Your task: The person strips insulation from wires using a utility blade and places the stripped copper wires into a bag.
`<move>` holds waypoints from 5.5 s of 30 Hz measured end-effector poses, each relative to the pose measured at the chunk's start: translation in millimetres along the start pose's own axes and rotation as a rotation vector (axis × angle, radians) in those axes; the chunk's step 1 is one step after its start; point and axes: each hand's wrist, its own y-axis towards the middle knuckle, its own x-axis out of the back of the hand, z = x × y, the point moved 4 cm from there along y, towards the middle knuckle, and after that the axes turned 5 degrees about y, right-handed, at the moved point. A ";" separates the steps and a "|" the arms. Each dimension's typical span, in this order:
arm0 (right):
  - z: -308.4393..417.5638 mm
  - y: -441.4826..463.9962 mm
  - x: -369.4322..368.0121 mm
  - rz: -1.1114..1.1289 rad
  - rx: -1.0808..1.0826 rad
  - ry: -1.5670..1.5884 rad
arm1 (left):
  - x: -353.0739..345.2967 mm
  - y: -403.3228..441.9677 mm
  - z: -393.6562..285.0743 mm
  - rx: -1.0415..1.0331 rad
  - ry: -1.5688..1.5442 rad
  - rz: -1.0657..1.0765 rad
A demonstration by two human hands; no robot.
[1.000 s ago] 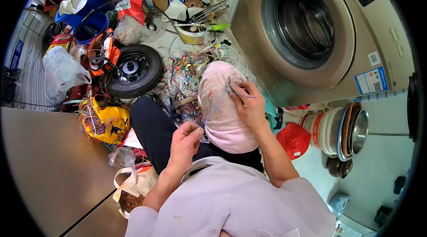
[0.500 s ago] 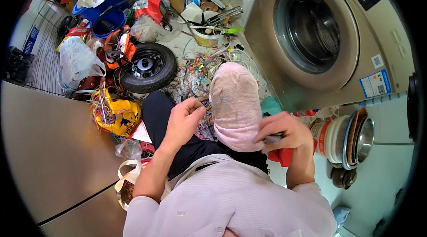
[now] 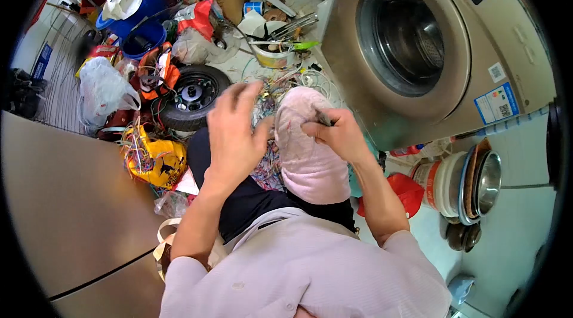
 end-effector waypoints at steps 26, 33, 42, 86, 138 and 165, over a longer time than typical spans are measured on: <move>-54.9 18.7 37.1 -0.365 -0.227 0.613 | -113.1 -45.6 -11.6 0.478 -0.409 0.327; -54.0 14.6 59.6 -0.417 0.078 -0.467 | -131.7 -48.9 -9.5 0.423 -0.249 0.302; -44.1 -4.7 23.7 -0.355 0.300 -0.629 | -134.0 -37.9 -11.9 0.314 -0.170 0.328; -34.9 2.8 16.9 -0.134 0.616 -0.929 | -127.9 -65.7 -8.5 0.280 -0.128 0.371; -33.7 -37.8 58.1 -0.519 0.364 -0.468 | -121.1 -73.7 1.7 0.679 -0.826 0.165; -25.7 -10.0 -2.7 -0.072 -0.252 0.439 | -62.7 -79.7 -25.4 0.388 -0.588 0.126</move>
